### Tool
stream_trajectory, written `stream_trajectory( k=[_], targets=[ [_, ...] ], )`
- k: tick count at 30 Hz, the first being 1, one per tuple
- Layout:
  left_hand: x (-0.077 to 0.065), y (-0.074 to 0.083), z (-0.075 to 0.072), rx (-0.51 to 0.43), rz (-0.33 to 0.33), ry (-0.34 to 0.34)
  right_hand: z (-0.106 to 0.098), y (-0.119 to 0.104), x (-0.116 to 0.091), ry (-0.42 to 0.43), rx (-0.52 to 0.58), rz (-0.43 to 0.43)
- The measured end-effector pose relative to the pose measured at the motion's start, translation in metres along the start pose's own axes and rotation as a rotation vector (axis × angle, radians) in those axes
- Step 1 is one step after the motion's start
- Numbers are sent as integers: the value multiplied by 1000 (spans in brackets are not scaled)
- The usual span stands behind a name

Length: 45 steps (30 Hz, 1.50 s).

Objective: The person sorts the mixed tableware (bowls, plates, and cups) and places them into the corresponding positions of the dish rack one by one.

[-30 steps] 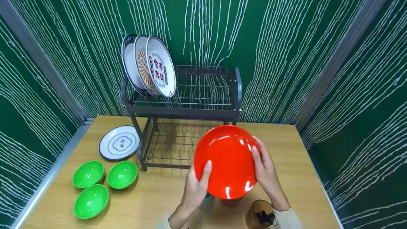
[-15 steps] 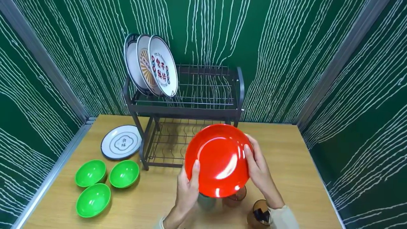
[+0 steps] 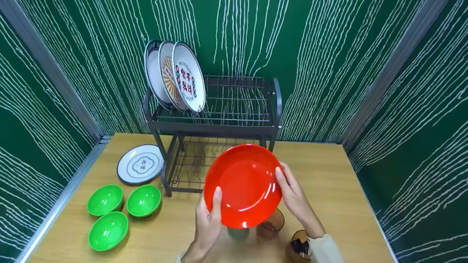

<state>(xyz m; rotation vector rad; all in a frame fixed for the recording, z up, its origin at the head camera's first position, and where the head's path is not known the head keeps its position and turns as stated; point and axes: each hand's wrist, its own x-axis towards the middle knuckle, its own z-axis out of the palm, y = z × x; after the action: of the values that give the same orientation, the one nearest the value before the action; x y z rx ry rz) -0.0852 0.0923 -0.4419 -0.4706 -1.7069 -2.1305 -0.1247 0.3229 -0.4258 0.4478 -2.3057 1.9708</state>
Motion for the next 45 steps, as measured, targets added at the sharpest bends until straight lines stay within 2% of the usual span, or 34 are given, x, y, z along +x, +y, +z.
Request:
stream_trajectory(
  k=[4, 8, 14, 19, 22, 26, 29, 35, 40, 45],
  targets=[
    [-1, 0, -3, -2, 26, -9, -2, 3, 0, -39, -19, -16],
    [0, 7, -7, 14, 27, 20, -7, 7, 4, -56, -15, -59],
    [4, 24, -16, 79, 47, 75, -13, 6, 16, 2, -26, -31],
    [6, 19, -26, 119, 120, 89, -12, 1, 27, 95, -101, 39],
    [9, 17, -31, 122, 145, 87, -18, 17, 38, 131, -144, 48],
    [13, 24, -37, 120, 82, 95, -26, 41, 56, 152, -222, 44],
    [15, 31, -40, 118, 38, 112, -27, 45, 67, 148, -289, 45],
    [21, 36, -46, 161, 77, 145, -24, 48, 78, 97, -397, 55],
    [29, 40, -51, 195, 114, 170, -15, 53, 84, 47, -373, 14],
    [38, 45, -57, 225, 144, 209, -7, 60, 88, 50, -356, 6]
  ],
)
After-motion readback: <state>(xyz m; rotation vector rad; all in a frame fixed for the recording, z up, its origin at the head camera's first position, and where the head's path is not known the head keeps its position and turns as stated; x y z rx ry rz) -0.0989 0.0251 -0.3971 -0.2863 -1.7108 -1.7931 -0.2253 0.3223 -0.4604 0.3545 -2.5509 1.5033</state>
